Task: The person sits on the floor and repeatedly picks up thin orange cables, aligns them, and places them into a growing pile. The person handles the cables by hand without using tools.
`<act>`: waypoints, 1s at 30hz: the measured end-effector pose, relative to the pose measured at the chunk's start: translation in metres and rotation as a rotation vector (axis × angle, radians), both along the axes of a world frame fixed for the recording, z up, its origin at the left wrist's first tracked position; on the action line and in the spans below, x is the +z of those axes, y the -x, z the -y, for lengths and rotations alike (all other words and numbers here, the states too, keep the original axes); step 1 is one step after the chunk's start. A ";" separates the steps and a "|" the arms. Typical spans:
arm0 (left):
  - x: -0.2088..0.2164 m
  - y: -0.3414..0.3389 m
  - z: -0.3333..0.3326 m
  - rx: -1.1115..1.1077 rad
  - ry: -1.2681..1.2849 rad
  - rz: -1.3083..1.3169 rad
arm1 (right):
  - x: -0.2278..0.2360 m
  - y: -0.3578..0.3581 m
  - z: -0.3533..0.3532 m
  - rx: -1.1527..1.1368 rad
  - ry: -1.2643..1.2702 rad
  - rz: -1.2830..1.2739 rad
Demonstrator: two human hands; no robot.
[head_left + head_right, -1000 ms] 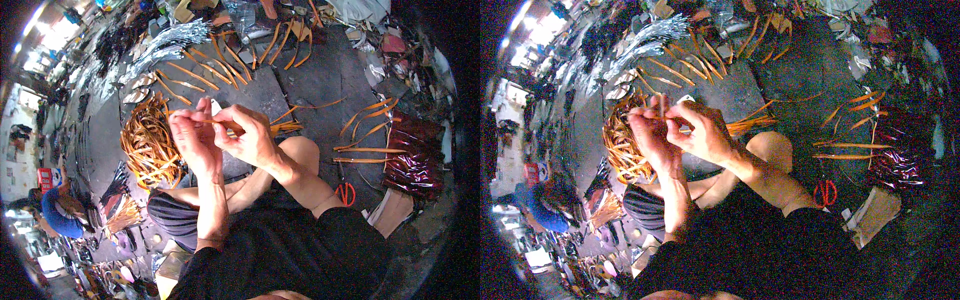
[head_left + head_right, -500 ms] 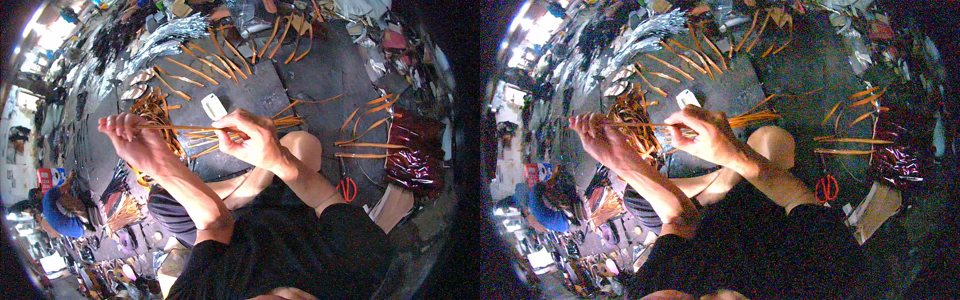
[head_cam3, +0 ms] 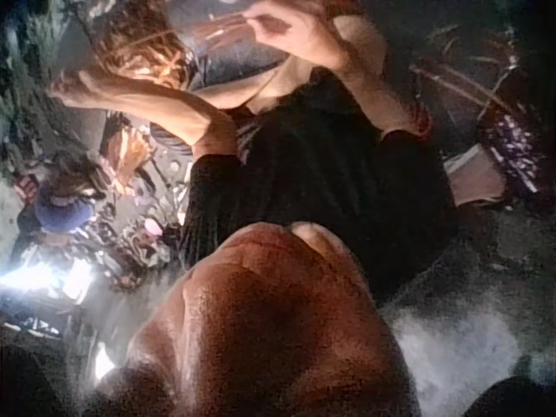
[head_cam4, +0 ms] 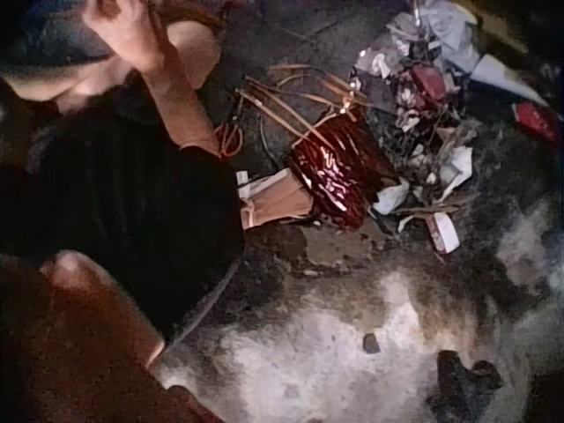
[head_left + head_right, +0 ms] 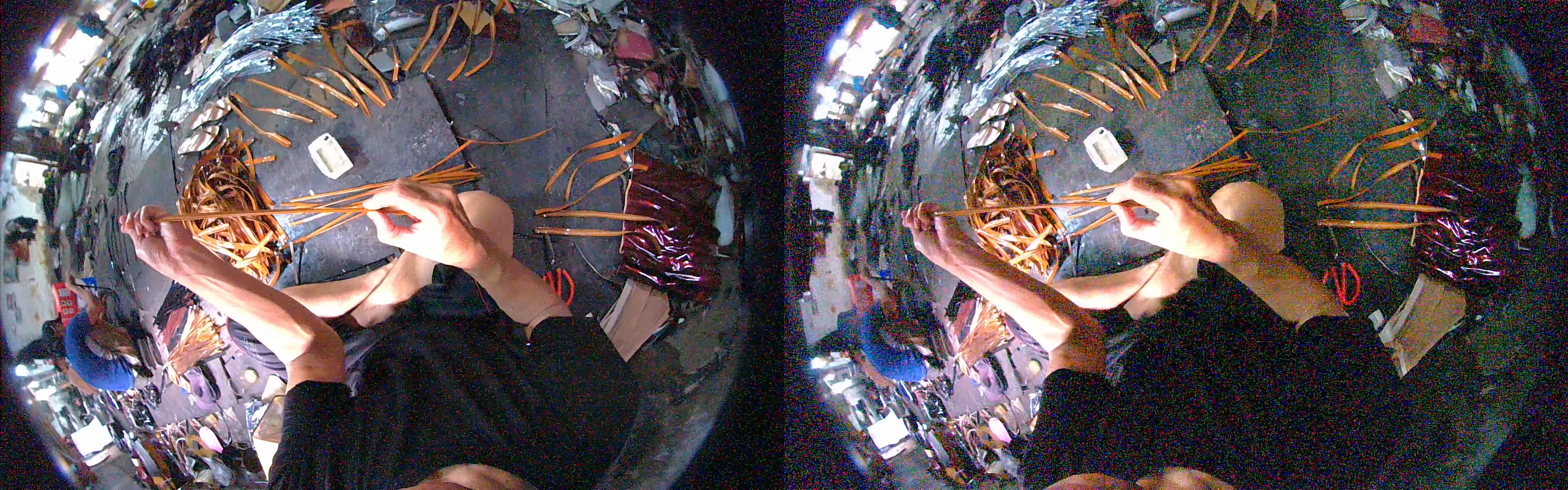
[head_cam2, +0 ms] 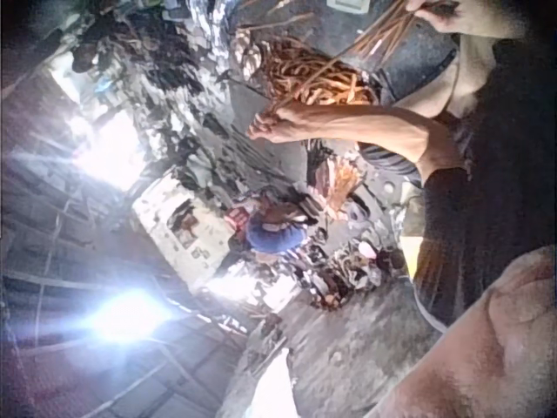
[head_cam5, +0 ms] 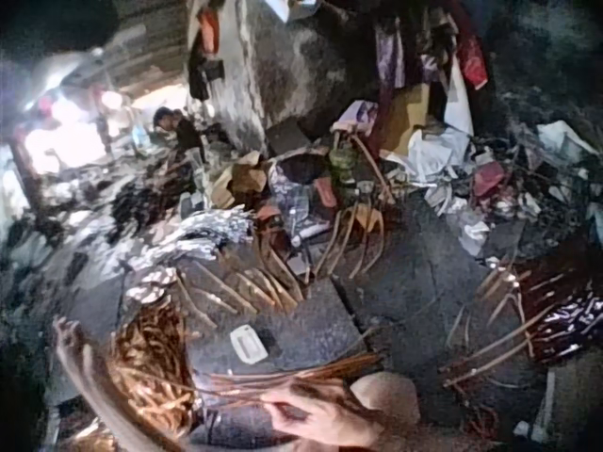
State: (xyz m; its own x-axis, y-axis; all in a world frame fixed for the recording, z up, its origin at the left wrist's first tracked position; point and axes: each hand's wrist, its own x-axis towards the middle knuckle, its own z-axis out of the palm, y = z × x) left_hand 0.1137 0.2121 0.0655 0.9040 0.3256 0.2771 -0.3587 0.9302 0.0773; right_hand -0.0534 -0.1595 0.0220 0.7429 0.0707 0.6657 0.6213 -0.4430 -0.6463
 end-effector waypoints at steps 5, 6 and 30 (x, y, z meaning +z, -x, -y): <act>0.001 -0.006 -0.015 0.059 -0.021 -0.119 | -0.004 0.009 0.008 -0.005 0.017 -0.047; -0.003 -0.008 -0.026 0.049 -0.045 -0.112 | -0.004 0.010 0.010 -0.033 0.028 -0.047; -0.092 -0.040 -0.058 0.305 -0.538 -0.572 | -0.008 0.013 0.079 -0.107 0.065 -0.343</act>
